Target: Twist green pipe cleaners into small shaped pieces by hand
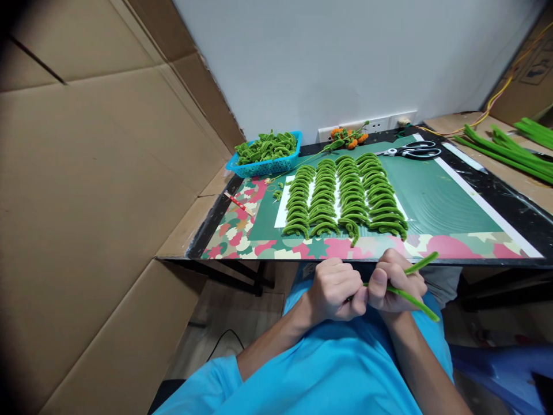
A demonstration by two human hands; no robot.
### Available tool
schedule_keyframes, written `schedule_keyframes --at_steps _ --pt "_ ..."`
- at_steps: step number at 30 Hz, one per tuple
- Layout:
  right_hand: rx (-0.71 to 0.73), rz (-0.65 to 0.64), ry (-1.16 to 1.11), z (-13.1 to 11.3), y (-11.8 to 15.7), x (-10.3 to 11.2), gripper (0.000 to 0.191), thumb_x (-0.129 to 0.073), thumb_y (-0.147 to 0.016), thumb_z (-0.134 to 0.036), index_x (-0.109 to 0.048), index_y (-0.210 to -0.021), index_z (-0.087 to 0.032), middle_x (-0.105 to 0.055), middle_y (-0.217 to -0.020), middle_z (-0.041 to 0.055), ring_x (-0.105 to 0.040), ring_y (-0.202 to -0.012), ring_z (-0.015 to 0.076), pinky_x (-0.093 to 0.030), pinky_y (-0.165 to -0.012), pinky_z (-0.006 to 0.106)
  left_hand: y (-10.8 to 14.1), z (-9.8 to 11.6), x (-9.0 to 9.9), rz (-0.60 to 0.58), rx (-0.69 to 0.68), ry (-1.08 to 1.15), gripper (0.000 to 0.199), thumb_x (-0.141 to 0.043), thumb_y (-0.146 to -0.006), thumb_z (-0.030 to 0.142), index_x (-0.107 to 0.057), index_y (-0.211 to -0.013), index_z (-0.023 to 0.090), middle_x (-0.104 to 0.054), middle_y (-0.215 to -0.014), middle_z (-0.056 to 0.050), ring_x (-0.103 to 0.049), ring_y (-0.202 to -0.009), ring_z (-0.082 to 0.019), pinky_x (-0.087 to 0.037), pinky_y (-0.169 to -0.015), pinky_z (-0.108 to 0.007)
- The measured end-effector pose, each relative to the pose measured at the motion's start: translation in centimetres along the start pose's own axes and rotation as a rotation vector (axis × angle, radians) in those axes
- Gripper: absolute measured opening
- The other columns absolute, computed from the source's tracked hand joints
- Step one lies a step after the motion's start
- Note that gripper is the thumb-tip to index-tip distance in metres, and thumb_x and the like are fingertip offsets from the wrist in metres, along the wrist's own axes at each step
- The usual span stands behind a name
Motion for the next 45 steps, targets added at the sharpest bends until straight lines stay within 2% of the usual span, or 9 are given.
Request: schedule_keyframes --at_steps 5,13,15,19,22,27,33,39,45 --pt "-0.014 -0.012 0.011 -0.1 0.1 0.1 0.027 -0.057 -0.097 -0.014 -0.052 -0.072 -0.021 -0.039 -0.062 -0.0064 -0.039 -0.050 0.0071 -0.035 -0.048 0.026 0.0 0.0 0.0 0.117 -0.076 -0.042 0.040 -0.047 -0.101 0.028 -0.055 -0.063 0.022 -0.045 -0.051 0.001 -0.047 -0.049 -0.014 -0.028 -0.057 -0.036" --pt "-0.017 -0.017 0.050 -0.1 0.4 0.3 0.024 -0.058 -0.093 -0.012 -0.053 -0.071 -0.020 -0.041 -0.061 -0.0054 -0.040 -0.050 0.0082 -0.037 -0.050 0.027 1.6 -0.6 -1.1 0.052 -0.099 -0.051 0.038 -0.050 -0.101 0.032 -0.058 -0.066 0.022 -0.048 -0.051 0.003 -0.048 -0.051 -0.014 -0.030 -0.057 -0.034" --pt "0.000 0.008 0.074 -0.1 0.4 0.1 0.024 -0.059 -0.093 -0.013 -0.053 -0.070 -0.021 -0.041 -0.061 -0.0054 -0.040 -0.049 0.0083 -0.035 -0.049 0.027 2.2 -1.2 -1.8 -0.006 0.061 0.106 0.038 -0.051 -0.100 0.034 -0.059 -0.065 0.022 -0.054 -0.055 0.001 -0.051 -0.054 -0.013 -0.036 -0.059 -0.031" --pt "0.033 0.072 0.139 0.0 0.5 -0.3 0.029 -0.060 -0.094 -0.018 -0.051 -0.067 -0.021 -0.040 -0.057 -0.0050 -0.039 -0.046 0.0090 -0.033 -0.048 0.028 3.2 -2.6 -3.0 -0.051 0.770 0.451 0.032 -0.051 -0.100 0.037 -0.070 -0.082 0.020 -0.072 -0.075 -0.003 -0.065 -0.078 -0.020 -0.055 -0.078 -0.031" --pt "0.003 0.094 0.164 0.1 0.5 -0.4 0.033 -0.061 -0.095 -0.021 -0.050 -0.064 -0.022 -0.040 -0.055 -0.0049 -0.038 -0.045 0.0091 -0.032 -0.048 0.029 3.2 -2.6 -3.2 -0.028 0.905 0.496 0.028 -0.051 -0.099 0.036 -0.071 -0.091 0.019 -0.073 -0.083 -0.004 -0.065 -0.088 -0.022 -0.056 -0.087 -0.035" --pt "-0.188 0.339 0.108 0.1 -0.5 -0.2 0.045 -0.063 -0.099 -0.031 -0.040 -0.061 -0.024 -0.038 -0.053 -0.0062 -0.036 -0.043 0.0091 -0.037 -0.047 0.030 2.9 -1.3 -3.3 -0.303 0.868 0.865 0.046 -0.050 -0.101 0.054 -0.050 -0.070 0.021 -0.051 -0.069 0.002 -0.048 -0.069 -0.013 -0.043 -0.070 -0.028" --pt "-0.532 0.175 0.124 -0.9 -1.7 -0.1 0.044 -0.066 -0.101 -0.036 -0.049 -0.062 -0.022 -0.043 -0.057 -0.0048 -0.041 -0.050 0.0101 -0.037 -0.054 0.031 1.4 0.7 -1.8 -0.318 0.852 1.019 0.077 -0.042 -0.093 0.091 -0.046 -0.063 0.021 -0.045 -0.061 0.003 -0.041 -0.062 -0.011 -0.034 -0.061 -0.027" --pt "-0.603 0.196 -0.130 -1.4 -2.9 -0.4 0.050 -0.062 -0.103 -0.037 -0.043 -0.060 -0.022 -0.038 -0.057 -0.0049 -0.039 -0.052 0.0097 -0.033 -0.054 0.029 -2.0 3.3 3.0 -0.306 0.724 0.818 0.061 -0.048 -0.106 0.062 -0.037 -0.063 0.020 -0.033 -0.060 0.006 -0.029 -0.059 -0.008 -0.022 -0.058 -0.029" --pt "-0.689 0.020 -0.167 -1.0 -3.9 0.0 0.053 -0.056 -0.105 -0.049 -0.049 -0.060 -0.021 -0.039 -0.055 -0.0051 -0.038 -0.050 0.0097 -0.032 -0.053 0.028 -6.2 0.3 6.1 -0.062 0.678 0.547 0.055 -0.044 -0.108 0.055 -0.038 -0.066 0.021 -0.036 -0.063 0.005 -0.035 -0.063 -0.010 -0.024 -0.061 -0.030"
Point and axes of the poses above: each hand's wrist, its own y-axis away from the middle knuckle, its own x-axis out of the back of the hand, z = x × y, the point moved 1 cm from there along -y, towards the middle knuckle
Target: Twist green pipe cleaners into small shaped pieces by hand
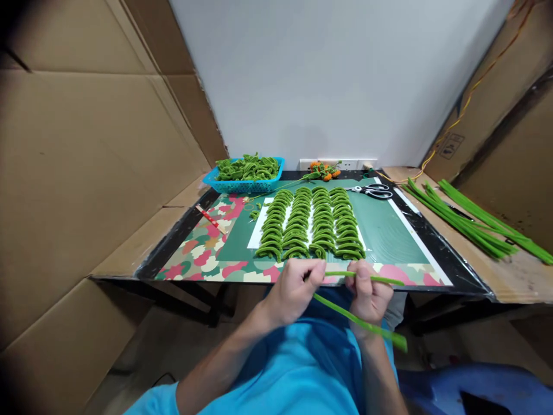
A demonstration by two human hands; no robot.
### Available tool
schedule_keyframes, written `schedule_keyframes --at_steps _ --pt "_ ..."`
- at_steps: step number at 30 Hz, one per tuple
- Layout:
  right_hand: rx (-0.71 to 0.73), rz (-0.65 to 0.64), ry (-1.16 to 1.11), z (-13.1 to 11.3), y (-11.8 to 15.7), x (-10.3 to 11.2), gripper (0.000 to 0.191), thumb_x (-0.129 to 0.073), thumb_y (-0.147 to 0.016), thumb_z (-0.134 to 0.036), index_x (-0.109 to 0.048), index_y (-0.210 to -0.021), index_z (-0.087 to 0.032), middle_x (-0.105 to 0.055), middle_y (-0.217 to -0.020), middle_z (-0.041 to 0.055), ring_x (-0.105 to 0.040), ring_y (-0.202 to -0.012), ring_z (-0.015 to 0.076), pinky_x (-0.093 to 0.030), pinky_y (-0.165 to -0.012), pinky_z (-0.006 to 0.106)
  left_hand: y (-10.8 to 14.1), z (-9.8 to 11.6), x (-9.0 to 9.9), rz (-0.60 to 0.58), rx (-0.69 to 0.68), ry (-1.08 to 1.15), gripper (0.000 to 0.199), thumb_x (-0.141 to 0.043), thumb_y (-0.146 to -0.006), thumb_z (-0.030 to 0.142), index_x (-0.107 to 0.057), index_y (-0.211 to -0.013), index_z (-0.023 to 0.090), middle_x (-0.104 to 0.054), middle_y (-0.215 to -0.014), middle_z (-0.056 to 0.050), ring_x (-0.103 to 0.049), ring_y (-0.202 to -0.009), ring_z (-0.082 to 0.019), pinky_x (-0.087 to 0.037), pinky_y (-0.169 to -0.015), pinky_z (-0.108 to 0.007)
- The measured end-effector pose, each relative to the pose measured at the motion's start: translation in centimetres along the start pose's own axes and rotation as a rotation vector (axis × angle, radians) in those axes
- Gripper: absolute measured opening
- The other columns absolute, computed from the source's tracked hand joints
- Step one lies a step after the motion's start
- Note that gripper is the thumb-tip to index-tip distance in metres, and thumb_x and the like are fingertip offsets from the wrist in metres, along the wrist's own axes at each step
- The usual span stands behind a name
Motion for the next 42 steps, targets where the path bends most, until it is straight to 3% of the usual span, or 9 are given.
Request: schedule_keyframes --at_steps 4,7,12,14,19,23,26,34,42 --pt "-0.021 -0.119 0.246 0.1 -0.5 0.5 0.041 -0.061 -0.103 -0.052 -0.068 -0.078 -0.020 -0.051 -0.059 -0.0041 -0.043 -0.049 0.0098 -0.032 -0.048 0.025 -2.2 -0.7 0.7 0.081 0.040 0.099 0.058 -0.043 -0.108 0.059 -0.044 -0.064 0.021 -0.042 -0.060 0.005 -0.040 -0.060 -0.011 -0.031 -0.061 -0.029" --pt "-0.054 -0.203 0.246 0.3 -0.7 0.6 0.033 -0.066 -0.100 -0.052 -0.073 -0.097 -0.020 -0.062 -0.071 -0.0020 -0.048 -0.053 0.0102 -0.039 -0.049 0.024 -2.4 -1.1 0.8 0.059 0.054 0.090 0.059 -0.045 -0.107 0.061 -0.045 -0.064 0.021 -0.045 -0.059 0.005 -0.041 -0.059 -0.011 -0.032 -0.061 -0.028" --pt "-0.141 -0.400 0.186 0.4 -0.9 0.5 0.042 -0.075 -0.095 -0.045 -0.068 -0.129 -0.021 -0.042 -0.061 -0.0104 -0.038 -0.051 0.0087 -0.035 -0.049 0.021 -2.1 -2.2 1.0 -0.015 0.170 0.257 0.060 -0.046 -0.103 0.071 -0.052 -0.072 0.020 -0.051 -0.061 0.005 -0.045 -0.055 -0.010 -0.035 -0.057 -0.025" --pt "-0.128 -0.485 0.185 0.0 -0.9 0.6 0.052 -0.082 -0.089 -0.043 -0.065 -0.134 -0.023 -0.048 -0.067 -0.0092 -0.040 -0.054 0.0084 -0.036 -0.050 0.021 -2.0 -2.6 1.2 -0.026 0.190 0.335 0.059 -0.048 -0.102 0.072 -0.053 -0.078 0.020 -0.052 -0.064 0.005 -0.044 -0.054 -0.009 -0.035 -0.054 -0.024" --pt "-0.129 -0.560 0.160 -0.7 -1.0 1.0 0.044 -0.077 -0.094 -0.046 -0.068 -0.131 -0.023 -0.063 -0.076 -0.0024 -0.053 -0.060 0.0117 -0.043 -0.053 0.023 -1.8 -2.0 1.2 -0.122 0.179 0.442 0.060 -0.056 -0.099 0.074 -0.054 -0.076 0.019 -0.045 -0.063 0.007 -0.042 -0.056 -0.009 -0.036 -0.054 -0.022" --pt "-0.112 -0.509 0.172 -0.5 -0.9 1.4 0.036 -0.071 -0.098 -0.049 -0.074 -0.121 -0.022 -0.068 -0.081 0.0010 -0.060 -0.065 0.0139 -0.050 -0.058 0.024 -1.5 -0.9 1.0 -0.185 0.203 0.478 0.065 -0.060 -0.095 0.078 -0.074 -0.096 0.014 -0.067 -0.083 -0.002 -0.059 -0.075 -0.013 -0.050 -0.068 -0.023" --pt "-0.117 -0.473 0.178 -0.4 -0.8 1.3 0.034 -0.070 -0.098 -0.050 -0.077 -0.115 -0.022 -0.068 -0.083 0.0015 -0.059 -0.064 0.0138 -0.053 -0.059 0.025 -1.4 -0.7 1.0 -0.210 0.198 0.473 0.070 -0.059 -0.094 0.080 -0.077 -0.106 0.013 -0.073 -0.098 -0.006 -0.062 -0.083 -0.015 -0.051 -0.072 -0.024" --pt "-0.058 -0.251 0.232 -0.9 -0.9 0.2 0.034 -0.069 -0.098 -0.051 -0.078 -0.089 -0.020 -0.055 -0.059 -0.0029 -0.048 -0.052 0.0115 -0.039 -0.048 0.023 -1.4 -0.9 1.3 -0.155 0.184 0.317 0.060 -0.057 -0.097 0.074 -0.045 -0.071 0.021 -0.040 -0.067 0.007 -0.040 -0.064 -0.010 -0.040 -0.059 -0.023" --pt "-0.086 -0.272 0.282 -0.4 -0.8 0.9 0.049 -0.058 -0.103 -0.060 -0.078 -0.084 -0.019 -0.057 -0.058 -0.0013 -0.052 -0.050 0.0133 -0.041 -0.049 0.028 -1.4 -0.9 1.6 -0.196 0.172 0.224 0.061 -0.047 -0.101 0.074 -0.050 -0.073 0.020 -0.045 -0.065 0.005 -0.041 -0.064 -0.011 -0.035 -0.060 -0.026"
Point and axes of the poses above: each hand's wrist, its own y-axis away from the middle knuckle, its own x-axis out of the back of the hand, z = x × y, the point moved 1 cm from there along -y, towards the middle knuckle
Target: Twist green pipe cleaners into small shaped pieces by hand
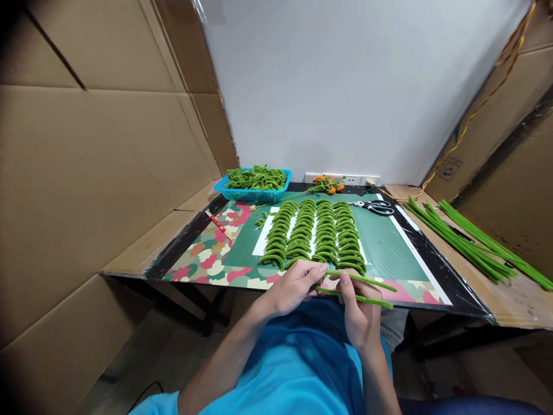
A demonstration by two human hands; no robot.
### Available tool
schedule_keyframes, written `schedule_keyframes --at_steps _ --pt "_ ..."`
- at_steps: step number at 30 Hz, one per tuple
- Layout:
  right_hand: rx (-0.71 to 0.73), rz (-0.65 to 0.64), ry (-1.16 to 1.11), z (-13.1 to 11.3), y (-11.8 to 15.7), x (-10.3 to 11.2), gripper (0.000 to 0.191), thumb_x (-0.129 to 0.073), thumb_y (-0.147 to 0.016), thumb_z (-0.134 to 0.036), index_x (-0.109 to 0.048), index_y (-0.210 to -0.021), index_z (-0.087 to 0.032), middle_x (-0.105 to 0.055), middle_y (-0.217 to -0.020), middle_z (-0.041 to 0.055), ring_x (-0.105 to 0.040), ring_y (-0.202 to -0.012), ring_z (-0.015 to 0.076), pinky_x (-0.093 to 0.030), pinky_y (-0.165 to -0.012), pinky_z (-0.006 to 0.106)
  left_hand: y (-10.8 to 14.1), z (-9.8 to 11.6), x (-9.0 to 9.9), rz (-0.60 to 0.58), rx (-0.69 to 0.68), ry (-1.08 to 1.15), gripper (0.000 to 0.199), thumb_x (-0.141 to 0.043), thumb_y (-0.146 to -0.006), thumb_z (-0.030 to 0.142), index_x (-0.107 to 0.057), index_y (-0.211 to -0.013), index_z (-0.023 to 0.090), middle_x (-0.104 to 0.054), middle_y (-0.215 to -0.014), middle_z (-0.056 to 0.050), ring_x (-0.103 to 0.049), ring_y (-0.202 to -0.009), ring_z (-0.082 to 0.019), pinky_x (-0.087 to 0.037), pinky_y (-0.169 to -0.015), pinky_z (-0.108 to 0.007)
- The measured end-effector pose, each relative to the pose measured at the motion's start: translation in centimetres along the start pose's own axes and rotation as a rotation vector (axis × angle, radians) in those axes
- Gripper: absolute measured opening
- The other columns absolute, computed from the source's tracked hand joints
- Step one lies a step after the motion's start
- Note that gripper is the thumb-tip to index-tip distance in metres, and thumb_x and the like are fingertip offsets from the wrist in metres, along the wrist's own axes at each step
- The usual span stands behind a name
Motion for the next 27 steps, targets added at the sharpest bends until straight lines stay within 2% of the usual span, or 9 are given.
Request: schedule_keyframes --at_steps 5,12,23,27 --pt "0.002 0.038 0.046 0.3 0.0 0.2 0.058 -0.056 -0.102 -0.067 -0.077 -0.076 -0.019 -0.060 -0.056 0.0009 -0.055 -0.048 0.0151 -0.043 -0.049 0.030 0.1 -0.3 -0.1 0.011 0.004 0.001 0.066 -0.044 -0.101 0.078 -0.046 -0.067 0.021 -0.040 -0.063 0.005 -0.039 -0.062 -0.011 -0.032 -0.059 -0.027" --pt "0.054 0.061 0.014 1.0 0.7 0.2 0.048 -0.059 -0.103 -0.058 -0.078 -0.080 -0.021 -0.064 -0.059 0.0003 -0.057 -0.050 0.0152 -0.044 -0.049 0.029 0.3 -0.1 -0.2 0.011 0.003 -0.077 0.066 -0.044 -0.102 0.076 -0.045 -0.066 0.020 -0.042 -0.062 0.004 -0.038 -0.063 -0.011 -0.028 -0.060 -0.029" --pt "0.114 0.055 0.071 0.0 0.6 0.0 0.047 -0.060 -0.103 -0.057 -0.073 -0.075 -0.021 -0.062 -0.059 0.0002 -0.055 -0.050 0.0151 -0.041 -0.049 0.029 0.2 0.0 -0.1 -0.063 -0.065 -0.145 0.064 -0.043 -0.103 0.073 -0.043 -0.066 0.021 -0.040 -0.063 0.004 -0.035 -0.064 -0.011 -0.025 -0.061 -0.030" --pt "0.147 0.076 0.068 0.0 0.8 -0.1 0.044 -0.059 -0.104 -0.054 -0.074 -0.076 -0.022 -0.063 -0.060 0.0001 -0.056 -0.050 0.0151 -0.042 -0.049 0.029 0.4 0.2 -0.2 -0.037 -0.074 -0.142 0.060 -0.044 -0.104 0.067 -0.044 -0.067 0.020 -0.041 -0.065 0.004 -0.036 -0.065 -0.011 -0.024 -0.062 -0.030"
Point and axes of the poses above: each hand's wrist, its own y-axis away from the middle knuckle, its own x-axis out of the back of the hand, z = x × y, the point moved 1 cm from there along -y, towards the middle knuckle
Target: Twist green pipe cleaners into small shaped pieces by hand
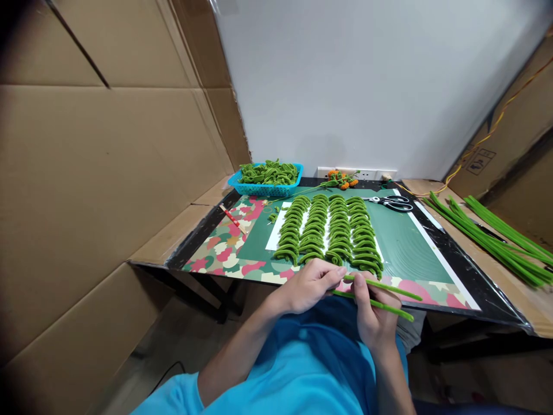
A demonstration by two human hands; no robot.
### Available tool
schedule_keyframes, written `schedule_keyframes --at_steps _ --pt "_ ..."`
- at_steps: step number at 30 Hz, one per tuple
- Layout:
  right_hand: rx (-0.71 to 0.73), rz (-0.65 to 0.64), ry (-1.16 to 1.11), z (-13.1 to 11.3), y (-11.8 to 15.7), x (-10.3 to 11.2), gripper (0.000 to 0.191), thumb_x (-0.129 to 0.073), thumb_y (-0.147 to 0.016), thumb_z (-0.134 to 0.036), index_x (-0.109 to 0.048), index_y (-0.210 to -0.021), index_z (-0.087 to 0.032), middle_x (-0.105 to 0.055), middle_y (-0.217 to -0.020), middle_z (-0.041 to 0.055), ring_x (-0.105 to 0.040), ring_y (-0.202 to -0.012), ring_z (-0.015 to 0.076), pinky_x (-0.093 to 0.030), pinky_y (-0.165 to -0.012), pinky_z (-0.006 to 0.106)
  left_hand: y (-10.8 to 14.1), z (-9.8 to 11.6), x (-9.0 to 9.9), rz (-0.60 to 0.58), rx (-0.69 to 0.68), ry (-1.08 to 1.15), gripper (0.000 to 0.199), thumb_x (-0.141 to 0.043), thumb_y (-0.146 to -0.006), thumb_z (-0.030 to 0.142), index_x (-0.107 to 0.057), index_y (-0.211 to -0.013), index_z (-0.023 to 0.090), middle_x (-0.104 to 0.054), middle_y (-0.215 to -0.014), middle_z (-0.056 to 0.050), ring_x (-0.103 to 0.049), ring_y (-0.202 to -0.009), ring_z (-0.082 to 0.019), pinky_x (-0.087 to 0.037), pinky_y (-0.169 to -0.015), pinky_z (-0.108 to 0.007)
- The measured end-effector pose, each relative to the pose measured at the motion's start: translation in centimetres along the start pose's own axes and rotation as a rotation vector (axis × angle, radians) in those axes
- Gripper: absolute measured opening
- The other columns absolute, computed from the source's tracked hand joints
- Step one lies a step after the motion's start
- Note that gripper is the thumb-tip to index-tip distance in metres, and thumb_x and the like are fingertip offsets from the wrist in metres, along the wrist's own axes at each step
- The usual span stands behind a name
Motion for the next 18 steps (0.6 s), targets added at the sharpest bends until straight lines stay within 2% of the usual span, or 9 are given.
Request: schedule_keyframes --at_steps 6,18 --pt "0.046 0.040 0.009 0.0 0.1 -0.3 0.040 -0.060 -0.104 -0.049 -0.078 -0.080 -0.023 -0.066 -0.063 0.0003 -0.060 -0.053 0.0157 -0.048 -0.052 0.029 0.2 0.0 -0.1 0.013 -0.007 0.002 0.055 -0.045 -0.106 0.060 -0.046 -0.068 0.020 -0.042 -0.066 0.004 -0.038 -0.065 -0.011 -0.024 -0.062 -0.030" --pt "0.113 0.092 0.019 1.5 1.0 -0.6 0.034 -0.062 -0.105 -0.044 -0.080 -0.088 -0.021 -0.075 -0.073 0.0014 -0.067 -0.059 0.0166 -0.053 -0.057 0.028 0.5 -0.1 -0.1 -0.005 -0.010 -0.023 0.059 -0.049 -0.104 0.067 -0.045 -0.070 0.019 -0.039 -0.068 0.004 -0.038 -0.068 -0.011 -0.026 -0.064 -0.029"
Point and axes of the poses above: each hand's wrist, its own y-axis away from the middle knuckle, its own x-axis out of the back of the hand, z = x × y, the point moved 1 cm from there along -y, towards the middle knuckle
